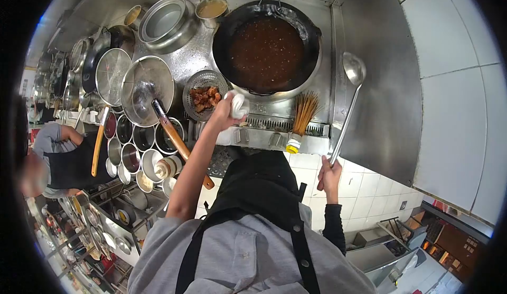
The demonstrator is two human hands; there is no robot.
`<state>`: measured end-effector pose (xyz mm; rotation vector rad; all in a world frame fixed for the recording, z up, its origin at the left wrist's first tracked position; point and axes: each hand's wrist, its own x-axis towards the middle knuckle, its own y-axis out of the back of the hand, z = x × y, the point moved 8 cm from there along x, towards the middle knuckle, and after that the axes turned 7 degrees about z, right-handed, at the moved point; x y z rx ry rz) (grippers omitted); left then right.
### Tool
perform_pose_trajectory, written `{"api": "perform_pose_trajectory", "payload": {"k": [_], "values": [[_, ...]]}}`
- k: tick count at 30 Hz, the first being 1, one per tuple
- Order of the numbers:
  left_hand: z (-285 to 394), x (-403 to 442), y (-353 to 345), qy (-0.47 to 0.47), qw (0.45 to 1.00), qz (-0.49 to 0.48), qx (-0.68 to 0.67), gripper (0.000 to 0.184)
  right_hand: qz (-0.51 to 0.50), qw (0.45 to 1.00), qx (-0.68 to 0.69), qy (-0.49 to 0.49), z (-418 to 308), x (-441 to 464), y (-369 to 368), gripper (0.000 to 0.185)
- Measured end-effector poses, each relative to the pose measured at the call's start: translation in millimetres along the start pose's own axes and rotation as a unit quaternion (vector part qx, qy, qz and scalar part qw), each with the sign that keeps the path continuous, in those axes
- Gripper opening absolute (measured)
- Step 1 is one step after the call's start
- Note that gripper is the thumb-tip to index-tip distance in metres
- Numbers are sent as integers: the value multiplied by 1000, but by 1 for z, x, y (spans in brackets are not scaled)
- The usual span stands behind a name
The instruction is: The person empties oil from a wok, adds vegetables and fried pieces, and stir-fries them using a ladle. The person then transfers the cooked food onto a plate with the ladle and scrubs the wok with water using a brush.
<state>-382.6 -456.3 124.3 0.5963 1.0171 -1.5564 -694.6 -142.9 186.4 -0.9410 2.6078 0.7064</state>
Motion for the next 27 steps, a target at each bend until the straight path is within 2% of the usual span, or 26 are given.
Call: {"api": "perform_pose_trajectory", "payload": {"k": [2,4,5,8,9,10,12,14,16,17,20,23,26,27], "values": [[16,0,-37,50,999,-10,5,47,-15,997,69,-31,-18,11,-5,27],[9,35,-63,78,988,-115,71,51,-16,995,95,-27,-29,27,-14,25],[17,11,-68,102,990,5,95,42,-27,993,113,-18,-42,32,-21,23],[-9,75,-68,130,991,-6,-42,27,-69,986,143,47,-116,48,-41,20],[-2,53,-78,129,990,-6,-61,15,-74,986,144,44,-132,59,-44,19],[-4,54,-80,125,989,-25,-77,14,-79,985,146,41,-147,73,-47,18],[-9,61,-76,119,985,-65,-107,14,-92,989,70,91,-186,95,-56,16],[-9,44,-73,92,989,-44,-110,13,-92,988,-51,116,-221,112,-64,15],[-10,31,-67,85,989,-15,-118,14,-116,975,-112,153,-261,119,-79,12],[-16,36,-64,97,987,-23,-123,14,-129,966,-143,172,-277,125,-90,11],[-15,35,-61,41,994,-31,-98,15,-149,932,-238,228,-311,157,-124,10],[-22,42,-56,8,996,-15,-92,15,-173,899,-310,258,-345,169,-154,15],[-31,36,-49,-17,993,9,-113,22,-191,865,-376,272,-368,164,-175,16],[-31,24,-47,-16,992,31,-119,18,-202,861,-383,269,-370,167,-180,14]]}}
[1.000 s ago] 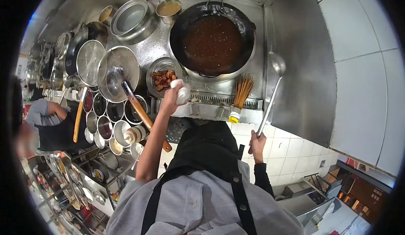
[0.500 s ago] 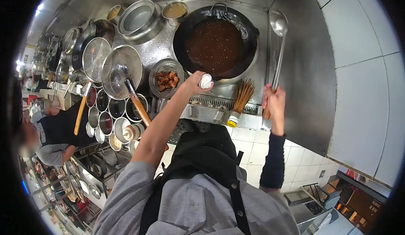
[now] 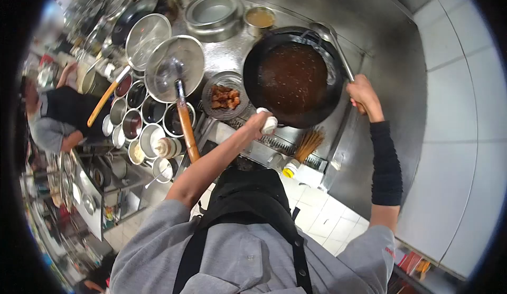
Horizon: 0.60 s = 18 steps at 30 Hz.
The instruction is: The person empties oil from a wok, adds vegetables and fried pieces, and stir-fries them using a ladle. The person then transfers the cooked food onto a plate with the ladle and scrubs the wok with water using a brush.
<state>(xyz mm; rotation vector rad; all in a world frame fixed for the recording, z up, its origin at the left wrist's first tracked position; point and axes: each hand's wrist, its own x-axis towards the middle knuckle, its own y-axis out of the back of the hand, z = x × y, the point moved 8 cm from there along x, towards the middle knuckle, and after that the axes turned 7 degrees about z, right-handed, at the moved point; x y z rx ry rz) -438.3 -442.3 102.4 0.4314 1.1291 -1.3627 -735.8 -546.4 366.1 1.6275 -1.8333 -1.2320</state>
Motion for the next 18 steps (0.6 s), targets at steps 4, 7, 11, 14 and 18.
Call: {"api": "perform_pose_trajectory", "payload": {"k": [4,7,11,14,18], "values": [[-2,-23,13,8,1000,4,-25,14,-86,996,-13,10,-18,-9,3,12],[-11,-42,20,23,999,9,-22,16,-136,991,-18,2,-32,-32,10,10],[-19,-76,34,2,998,30,-46,20,-182,982,-47,-9,-40,-51,17,12],[-25,-105,41,33,997,34,-65,13,-202,978,-37,-26,-56,-66,20,13],[-31,-127,61,29,995,19,-92,12,-219,974,-26,-45,-78,-93,12,14]]}}
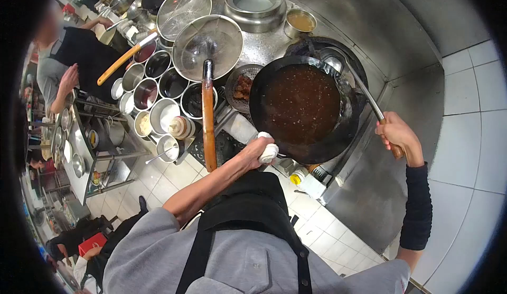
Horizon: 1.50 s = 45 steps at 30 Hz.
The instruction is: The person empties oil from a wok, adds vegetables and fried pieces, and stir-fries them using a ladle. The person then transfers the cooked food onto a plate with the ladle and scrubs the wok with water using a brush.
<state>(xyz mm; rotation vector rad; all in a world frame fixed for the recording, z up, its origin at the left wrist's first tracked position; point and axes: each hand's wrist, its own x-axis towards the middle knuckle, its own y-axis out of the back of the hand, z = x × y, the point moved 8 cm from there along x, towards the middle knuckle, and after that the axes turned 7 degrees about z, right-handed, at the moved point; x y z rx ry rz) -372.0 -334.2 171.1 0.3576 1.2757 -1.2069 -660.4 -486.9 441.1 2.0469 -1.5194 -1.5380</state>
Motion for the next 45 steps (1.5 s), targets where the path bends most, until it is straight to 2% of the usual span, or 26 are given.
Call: {"api": "perform_pose_trajectory", "payload": {"k": [2,9,11,14,20,23,30,42,45], "values": [[8,-22,10,-28,1000,2,-3,14,4,1000,-5,-5,-14,-13,-9,15],[43,-84,51,-1,999,22,-27,15,14,1000,-8,-1,-62,-51,-26,15],[55,-97,63,6,1000,11,-25,9,17,1000,-15,1,-80,-64,-32,16],[73,-101,82,-12,999,-46,-20,16,24,999,-21,6,-105,-74,-39,16],[108,-120,112,1,999,-43,-28,17,43,999,-8,-6,-150,-88,-61,17],[129,-137,122,17,997,-71,-25,7,44,999,-15,-3,-169,-88,-71,17],[159,-146,146,2,997,-80,-12,6,53,998,-24,-10,-207,-93,-91,16],[169,-141,161,43,992,-112,-46,8,66,996,-54,-29,-245,-99,-97,15],[168,-136,164,45,991,-122,-33,14,71,995,-60,-25,-253,-101,-98,15]]}}
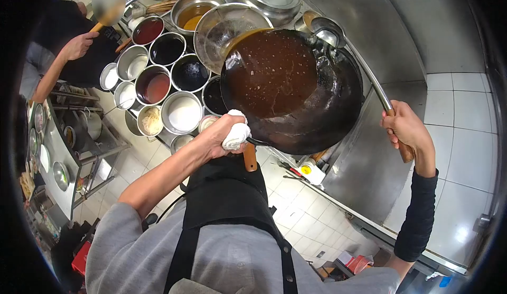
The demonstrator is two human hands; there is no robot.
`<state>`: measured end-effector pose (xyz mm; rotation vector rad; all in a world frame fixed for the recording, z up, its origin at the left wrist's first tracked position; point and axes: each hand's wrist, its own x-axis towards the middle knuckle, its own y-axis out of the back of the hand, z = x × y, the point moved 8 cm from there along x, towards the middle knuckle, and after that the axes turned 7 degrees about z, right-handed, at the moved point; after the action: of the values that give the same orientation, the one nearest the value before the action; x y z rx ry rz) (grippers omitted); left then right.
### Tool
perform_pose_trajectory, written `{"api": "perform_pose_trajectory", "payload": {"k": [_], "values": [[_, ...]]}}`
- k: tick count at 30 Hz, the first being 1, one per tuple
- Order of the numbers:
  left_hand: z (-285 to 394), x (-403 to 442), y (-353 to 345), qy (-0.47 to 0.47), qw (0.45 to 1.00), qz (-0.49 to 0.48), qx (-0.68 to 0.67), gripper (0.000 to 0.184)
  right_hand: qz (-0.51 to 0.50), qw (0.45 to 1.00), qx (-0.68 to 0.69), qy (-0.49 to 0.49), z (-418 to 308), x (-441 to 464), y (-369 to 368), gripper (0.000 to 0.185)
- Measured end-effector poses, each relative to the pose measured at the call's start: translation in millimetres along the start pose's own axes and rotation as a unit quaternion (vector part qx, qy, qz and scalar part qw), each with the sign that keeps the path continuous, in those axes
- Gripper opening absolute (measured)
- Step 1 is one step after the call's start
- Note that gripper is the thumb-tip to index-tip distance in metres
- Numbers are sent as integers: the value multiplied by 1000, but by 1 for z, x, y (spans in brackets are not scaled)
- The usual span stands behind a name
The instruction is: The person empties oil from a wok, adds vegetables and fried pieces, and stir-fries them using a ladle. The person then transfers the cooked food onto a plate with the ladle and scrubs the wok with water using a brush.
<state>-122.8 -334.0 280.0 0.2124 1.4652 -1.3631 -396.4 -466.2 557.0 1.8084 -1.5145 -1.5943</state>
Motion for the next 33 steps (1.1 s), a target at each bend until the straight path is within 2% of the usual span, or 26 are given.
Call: {"api": "perform_pose_trajectory", "payload": {"k": [7,11,13,15,20,21,22,23,24,25,28,33], "values": [[1,5,3,8,1000,2,-5,9,2,1000,-12,3,-8,1,3,12],[-8,26,11,-9,998,-41,-35,11,9,995,-73,72,-18,4,8,16],[-7,23,8,10,998,-38,-39,13,47,996,-64,40,-24,0,13,11],[-7,17,4,20,998,-45,-28,15,11,999,-27,23,-15,7,12,11],[-6,19,-2,26,996,-90,-5,24,8,998,-55,43,-21,14,15,11],[-7,21,-1,30,997,-69,-22,23,7,997,-62,43,-24,14,14,11],[-9,35,3,8,995,-103,-12,21,12,997,-70,43,-28,13,14,10],[-7,29,2,17,998,-58,-31,21,10,996,-82,41,-29,15,15,12],[-5,28,2,10,997,-71,-21,21,13,996,-75,38,-29,17,15,14],[1,16,-1,14,999,-28,-32,22,10,996,-70,51,-29,20,16,16],[0,19,0,43,997,-45,-44,12,3,997,-63,49,-29,28,19,7],[7,15,-2,21,998,-31,-50,12,-17,996,-69,54,-41,34,23,8]]}}
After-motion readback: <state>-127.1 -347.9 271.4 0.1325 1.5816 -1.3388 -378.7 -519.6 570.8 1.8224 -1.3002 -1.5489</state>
